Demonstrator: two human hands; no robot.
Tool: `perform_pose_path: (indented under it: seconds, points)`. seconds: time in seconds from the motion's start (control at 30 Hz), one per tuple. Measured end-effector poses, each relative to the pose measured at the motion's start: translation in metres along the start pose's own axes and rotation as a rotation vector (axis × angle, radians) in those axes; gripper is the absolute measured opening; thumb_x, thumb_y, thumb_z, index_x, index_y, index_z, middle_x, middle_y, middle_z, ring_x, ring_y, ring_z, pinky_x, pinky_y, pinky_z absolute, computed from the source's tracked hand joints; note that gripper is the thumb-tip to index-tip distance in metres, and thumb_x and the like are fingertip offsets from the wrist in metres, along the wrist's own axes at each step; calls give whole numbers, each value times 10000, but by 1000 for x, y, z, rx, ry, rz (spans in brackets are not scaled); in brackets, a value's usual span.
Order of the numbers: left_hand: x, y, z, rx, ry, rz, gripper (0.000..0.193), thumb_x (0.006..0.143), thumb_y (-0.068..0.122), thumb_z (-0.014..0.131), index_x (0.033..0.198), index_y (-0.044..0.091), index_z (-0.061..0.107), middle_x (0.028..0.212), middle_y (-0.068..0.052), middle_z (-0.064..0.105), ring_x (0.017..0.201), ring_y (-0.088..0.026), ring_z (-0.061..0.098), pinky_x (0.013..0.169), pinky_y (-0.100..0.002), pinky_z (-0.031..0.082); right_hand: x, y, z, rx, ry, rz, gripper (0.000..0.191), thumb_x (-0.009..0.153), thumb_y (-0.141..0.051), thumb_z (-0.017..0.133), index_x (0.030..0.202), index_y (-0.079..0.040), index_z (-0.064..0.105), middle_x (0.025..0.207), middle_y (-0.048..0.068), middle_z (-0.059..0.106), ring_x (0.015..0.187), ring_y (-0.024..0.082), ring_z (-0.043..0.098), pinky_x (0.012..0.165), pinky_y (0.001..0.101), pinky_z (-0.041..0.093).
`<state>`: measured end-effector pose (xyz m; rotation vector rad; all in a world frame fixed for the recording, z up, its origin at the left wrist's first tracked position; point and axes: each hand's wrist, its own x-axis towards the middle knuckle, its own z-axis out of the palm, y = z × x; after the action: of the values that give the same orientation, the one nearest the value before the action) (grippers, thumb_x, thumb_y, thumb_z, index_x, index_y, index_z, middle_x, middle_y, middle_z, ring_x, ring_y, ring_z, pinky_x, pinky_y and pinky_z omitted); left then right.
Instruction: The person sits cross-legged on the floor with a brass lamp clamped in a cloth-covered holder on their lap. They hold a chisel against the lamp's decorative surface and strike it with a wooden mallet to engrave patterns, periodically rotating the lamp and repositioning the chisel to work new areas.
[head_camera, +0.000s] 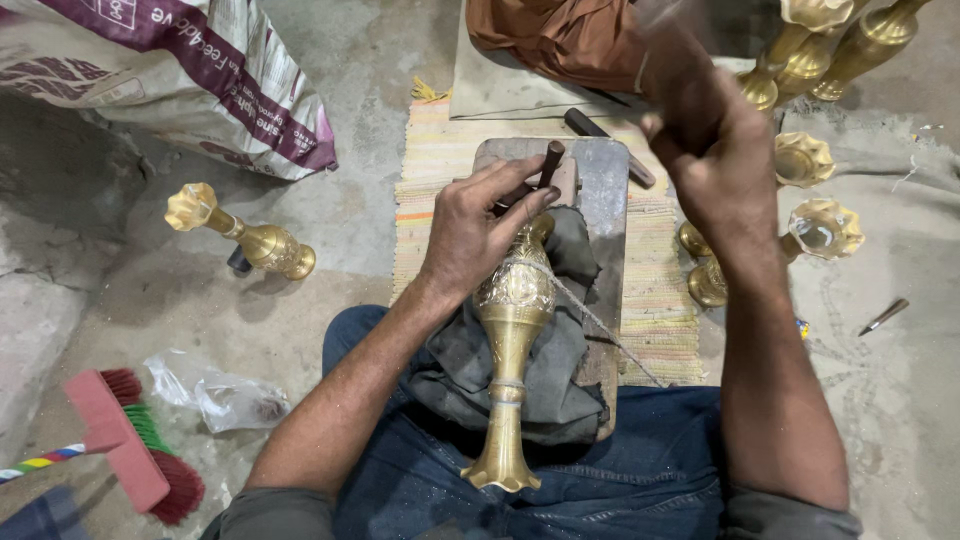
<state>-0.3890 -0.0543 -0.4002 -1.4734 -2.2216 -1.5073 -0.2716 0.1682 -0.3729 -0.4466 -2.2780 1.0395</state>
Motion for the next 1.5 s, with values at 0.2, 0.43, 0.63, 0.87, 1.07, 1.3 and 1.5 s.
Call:
perform_pose_path:
  seconds: [0.2,0.43,0.63,0.87,1.07,1.3,1.5]
  points:
    - [1,1,1,-18,-19,-32,320,944,168,779,1235,52,716,1060,-84,777,901,-169,790,780,-305,661,-2,0,-5,-651,-236,-99,296,931,-98,795,1186,-74,646,983,131,768,859,217,725,828,432,603]
    - [1,1,0,17,7,14,331,945,191,786,1228,35,716,1045,-94,773,902,-189,785,781,-320,640,-4,-5,-6,-534,-146,-192,343,867,-123,822,1129,-81,606,940,87,743,874,233,731,789,470,556]
    - [2,1,-1,11,0,9,329,946,190,791,1227,36,717,1062,-98,774,909,-189,785,787,-318,634,-6,-7,-6,-553,-137,-157,351,864,-150,835,1087,-63,578,868,105,701,833,282,697,739,512,485]
    - [2,0,-1,-18,-36,-39,332,941,181,784,1234,40,715,1023,-82,762,885,-179,782,775,-321,640,-7,-11,-2,-338,-140,-31,296,918,-187,801,1058,-76,564,824,71,673,779,253,671,708,455,487]
    - [2,-1,-1,-56,-43,-9,331,951,165,773,1257,59,705,1018,-66,756,898,-168,781,775,-308,651,-8,-13,0,-346,-122,-58,299,943,-194,813,1035,-67,558,796,73,648,754,234,649,692,448,477]
    - [3,3,-4,-88,-66,-20,352,960,159,764,1288,59,688,1022,-67,747,922,-165,779,796,-319,643,-10,-15,0,-141,-131,40,287,969,-184,783,1091,-67,550,863,49,666,810,210,676,732,422,497]
    - [4,3,-6,-93,-80,-14,353,955,148,761,1285,48,688,988,-75,738,892,-162,770,768,-315,617,-9,-15,0,-152,-157,79,290,974,-206,785,1092,-65,561,861,82,676,814,247,682,761,442,508]
